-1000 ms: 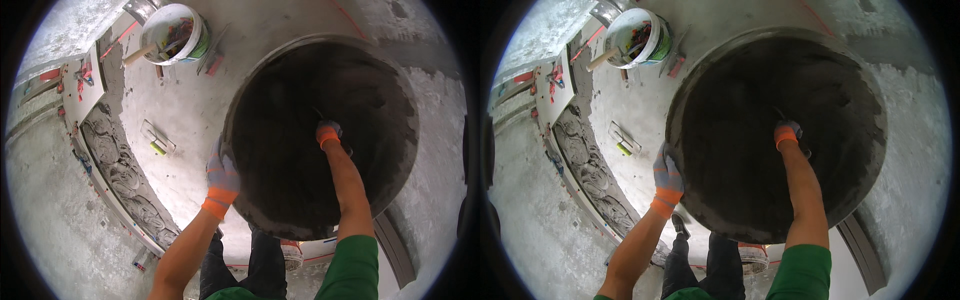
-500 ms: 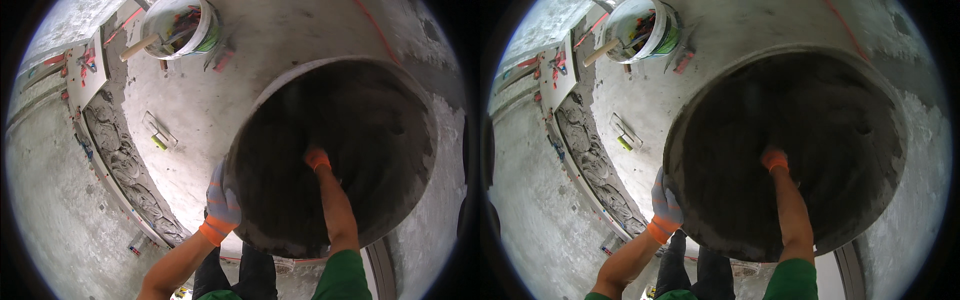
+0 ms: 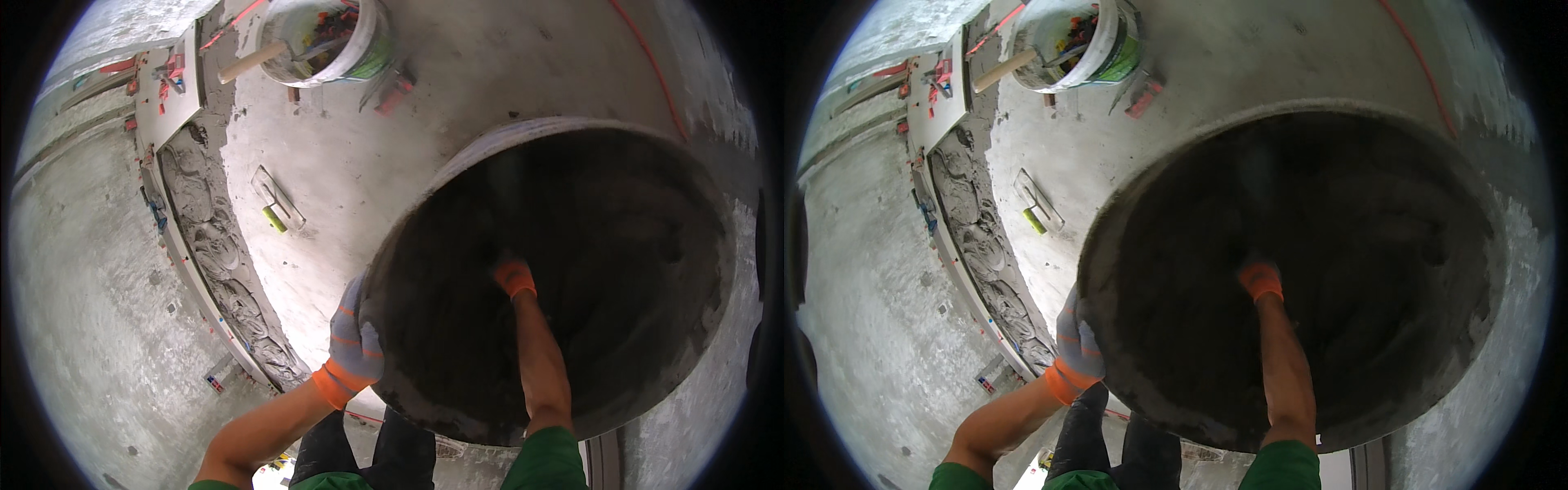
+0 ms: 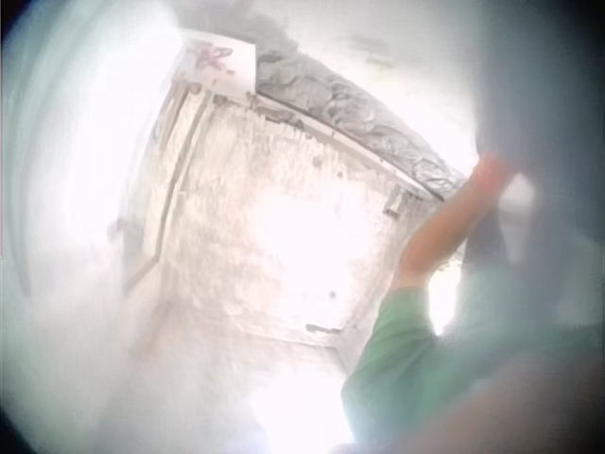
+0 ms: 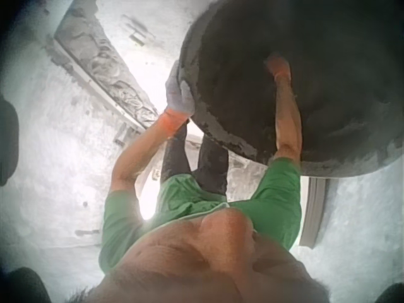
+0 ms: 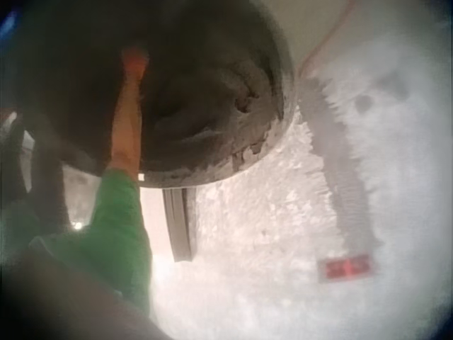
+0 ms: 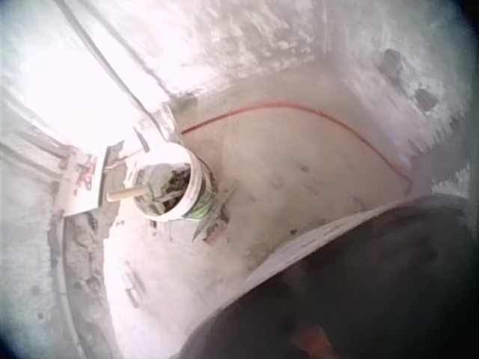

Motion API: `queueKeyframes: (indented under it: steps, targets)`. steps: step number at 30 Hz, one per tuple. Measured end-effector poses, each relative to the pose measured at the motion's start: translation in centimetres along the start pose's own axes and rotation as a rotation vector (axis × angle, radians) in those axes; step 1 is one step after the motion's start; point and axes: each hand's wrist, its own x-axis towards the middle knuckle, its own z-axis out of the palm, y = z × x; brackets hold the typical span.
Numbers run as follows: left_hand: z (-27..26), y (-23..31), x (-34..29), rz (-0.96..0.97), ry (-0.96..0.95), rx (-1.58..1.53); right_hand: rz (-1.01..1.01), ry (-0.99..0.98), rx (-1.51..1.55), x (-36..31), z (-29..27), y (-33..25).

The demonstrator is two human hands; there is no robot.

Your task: The person scoops wet cement from a bucket using a trowel and spreads it onto the floor in a construction room. The person repeatedly moves between the bucket and the floor, depositing and smoothing the cement in sections.

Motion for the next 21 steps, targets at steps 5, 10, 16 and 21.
queueKeyframes:
  steps: [5, 10, 16, 21]
  targets:
    - [0.0, 0.1, 0.4, 0.022, -0.001, 0.035, 0.036, 0.021, 0.014, -2.1, -3.7, -2.6]
    - [0.1, 0.7, 0.9, 0.063, 0.009, 0.067, 0.000, 0.078, 0.009, -3.5, -4.3, -2.4]
    - [0.6, 1.3, 0.8, 0.067, 0.093, 0.103, -0.055, -0.024, -0.104, -5.9, -5.4, -2.7]
    - [0.7, 1.1, 0.9, 0.058, 0.090, 0.087, -0.040, 0.000, -0.009, -10.3, -9.4, -5.2]
